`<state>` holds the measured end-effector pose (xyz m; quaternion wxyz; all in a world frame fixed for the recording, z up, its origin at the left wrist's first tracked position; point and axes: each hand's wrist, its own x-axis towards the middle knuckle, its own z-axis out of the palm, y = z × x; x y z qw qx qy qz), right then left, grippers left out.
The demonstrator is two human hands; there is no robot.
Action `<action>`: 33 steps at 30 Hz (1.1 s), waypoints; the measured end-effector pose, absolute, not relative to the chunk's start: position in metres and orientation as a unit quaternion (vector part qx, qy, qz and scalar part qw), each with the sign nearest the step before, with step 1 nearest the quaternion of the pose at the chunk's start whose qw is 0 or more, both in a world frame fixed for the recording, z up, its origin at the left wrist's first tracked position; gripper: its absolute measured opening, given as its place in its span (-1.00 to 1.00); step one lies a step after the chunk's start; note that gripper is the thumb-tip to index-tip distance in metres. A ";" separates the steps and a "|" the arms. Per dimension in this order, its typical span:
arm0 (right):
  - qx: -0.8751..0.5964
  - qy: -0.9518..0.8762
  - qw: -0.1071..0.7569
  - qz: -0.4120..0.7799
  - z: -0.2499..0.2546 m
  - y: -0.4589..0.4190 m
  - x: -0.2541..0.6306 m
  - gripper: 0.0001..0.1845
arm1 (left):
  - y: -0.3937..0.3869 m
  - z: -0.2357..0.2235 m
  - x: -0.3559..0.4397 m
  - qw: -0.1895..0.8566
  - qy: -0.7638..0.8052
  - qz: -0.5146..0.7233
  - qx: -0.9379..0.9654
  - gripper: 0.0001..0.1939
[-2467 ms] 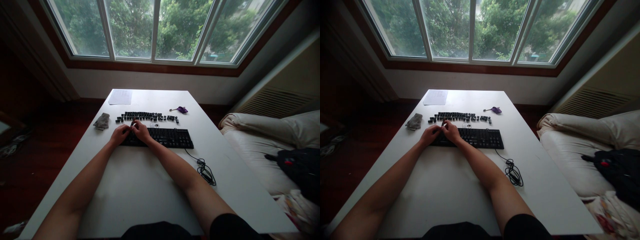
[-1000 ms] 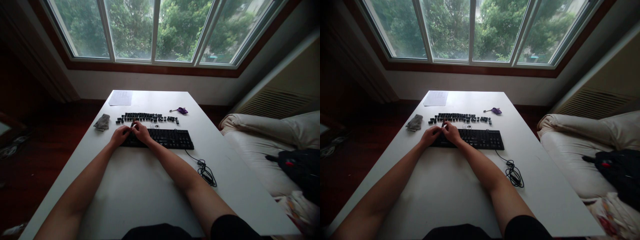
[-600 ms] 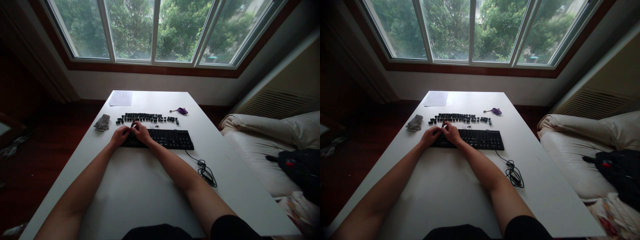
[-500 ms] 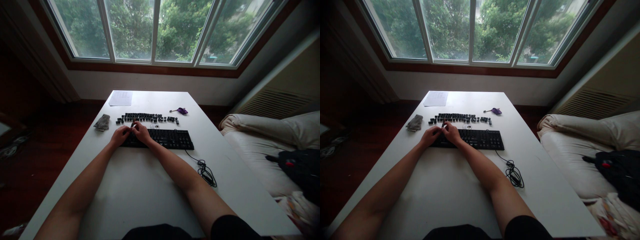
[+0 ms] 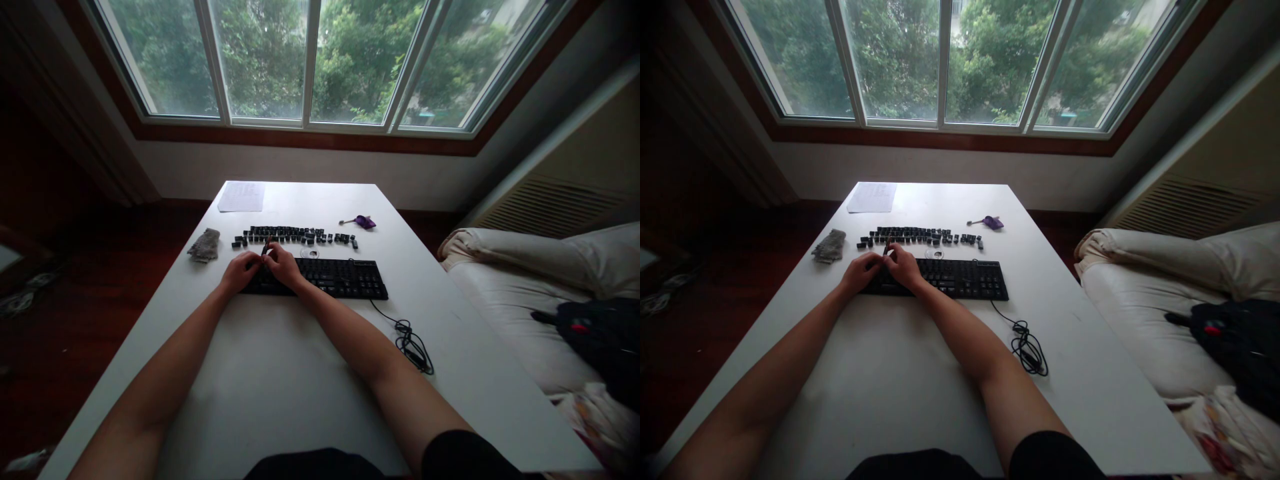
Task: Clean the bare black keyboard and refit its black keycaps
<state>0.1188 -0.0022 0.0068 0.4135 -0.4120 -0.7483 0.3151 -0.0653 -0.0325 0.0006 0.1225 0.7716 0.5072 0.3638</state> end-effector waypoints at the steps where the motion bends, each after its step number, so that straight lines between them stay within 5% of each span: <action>1: -0.414 -0.749 0.411 0.315 0.007 -0.002 0.119 -0.75 | -0.032 0.000 -0.065 0.123 0.508 0.365 0.770 -0.84; 33: -0.426 -0.744 0.403 0.319 0.012 -0.006 0.118 -0.75 | -0.031 -0.002 -0.066 0.125 0.504 0.370 0.770 -0.86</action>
